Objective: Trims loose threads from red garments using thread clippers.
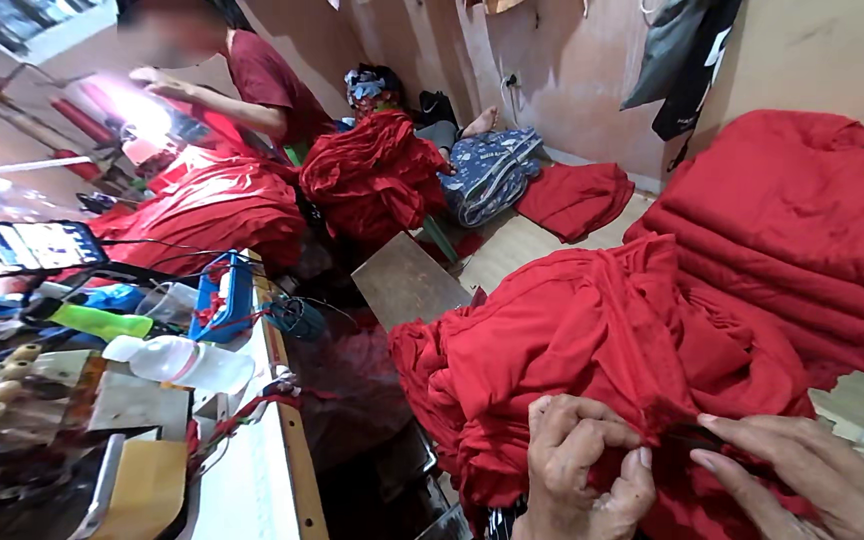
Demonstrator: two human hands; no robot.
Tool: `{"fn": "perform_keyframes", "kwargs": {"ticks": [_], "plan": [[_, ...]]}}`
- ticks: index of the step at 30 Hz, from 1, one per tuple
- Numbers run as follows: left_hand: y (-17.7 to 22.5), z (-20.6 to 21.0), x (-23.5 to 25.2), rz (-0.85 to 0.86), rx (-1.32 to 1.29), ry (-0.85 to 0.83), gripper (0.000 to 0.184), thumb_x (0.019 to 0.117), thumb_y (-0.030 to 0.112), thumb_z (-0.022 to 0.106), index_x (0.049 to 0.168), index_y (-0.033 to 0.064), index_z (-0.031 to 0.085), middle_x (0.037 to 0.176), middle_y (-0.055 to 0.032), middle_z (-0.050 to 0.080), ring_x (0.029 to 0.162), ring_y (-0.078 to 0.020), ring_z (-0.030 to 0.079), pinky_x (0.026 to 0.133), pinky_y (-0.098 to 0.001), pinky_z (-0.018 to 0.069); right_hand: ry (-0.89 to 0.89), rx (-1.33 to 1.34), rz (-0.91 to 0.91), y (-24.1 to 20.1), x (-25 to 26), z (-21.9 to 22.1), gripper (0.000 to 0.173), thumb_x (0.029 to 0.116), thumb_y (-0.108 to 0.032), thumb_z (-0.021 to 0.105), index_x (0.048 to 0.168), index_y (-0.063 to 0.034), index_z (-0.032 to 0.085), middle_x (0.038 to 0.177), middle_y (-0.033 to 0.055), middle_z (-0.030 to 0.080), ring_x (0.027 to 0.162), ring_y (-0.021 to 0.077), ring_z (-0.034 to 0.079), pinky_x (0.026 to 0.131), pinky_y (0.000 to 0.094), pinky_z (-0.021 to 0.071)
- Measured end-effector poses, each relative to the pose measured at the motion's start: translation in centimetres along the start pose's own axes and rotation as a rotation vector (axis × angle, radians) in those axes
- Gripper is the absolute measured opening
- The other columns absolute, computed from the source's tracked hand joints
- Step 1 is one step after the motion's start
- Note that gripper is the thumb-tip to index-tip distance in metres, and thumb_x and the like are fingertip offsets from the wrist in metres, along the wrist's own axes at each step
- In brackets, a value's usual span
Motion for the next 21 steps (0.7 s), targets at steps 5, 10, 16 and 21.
{"fn": "perform_keyframes", "kwargs": {"ticks": [5,10,16,21], "plan": [[0.0,0.2,-0.2,0.001,-0.002,0.003,0.007,0.0892,0.015,0.066,0.084,0.0102,0.067,0.090,-0.0005,0.068,0.096,-0.0065,0.062,0.099,-0.0247,0.0427,0.052,-0.075,-0.053,-0.5,0.3,0.7,0.022,0.1028,-0.027,0.062,0.110,-0.0084,0.072,0.095,0.0147,0.073,0.087,0.0220,0.067,0.074,0.0293,0.0489],[-0.1,0.2,-0.3,0.001,0.002,-0.002,0.007,0.0893,0.015,0.066,0.084,0.0101,0.067,0.091,-0.0005,0.068,0.096,-0.0062,0.062,0.098,-0.0248,0.0429,0.097,-0.111,-0.062,-0.5,0.3,0.8,0.023,0.1038,-0.028,0.060,0.109,-0.0094,0.072,0.094,0.0135,0.072,0.085,0.0223,0.066,0.073,0.0298,0.0471],[-0.2,0.4,-0.3,-0.005,0.000,-0.004,0.008,0.0893,0.016,0.066,0.084,0.0103,0.067,0.091,-0.0003,0.067,0.096,-0.0060,0.062,0.097,-0.0242,0.0427,0.106,-0.131,-0.093,-0.9,0.5,1.1,0.023,0.1042,-0.029,0.060,0.108,-0.0109,0.072,0.094,0.0118,0.072,0.081,0.0225,0.065,0.069,0.0313,0.0466],[-1.5,0.3,-0.5,-0.156,-0.158,0.007,0.013,0.0959,0.011,0.057,0.093,0.0007,0.064,0.096,-0.0063,0.071,0.099,-0.0073,0.067,0.090,-0.0222,0.0535,0.071,-0.119,-0.072,-0.8,0.3,1.1,0.023,0.1038,-0.029,0.059,0.107,-0.0111,0.073,0.093,0.0123,0.072,0.080,0.0232,0.065,0.067,0.0327,0.0467]]}}
Point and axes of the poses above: each hand's wrist, its own x-axis towards the middle knuckle, its own z-axis out of the palm, y = z × x, the point moved 8 cm from there along x, towards the middle knuckle
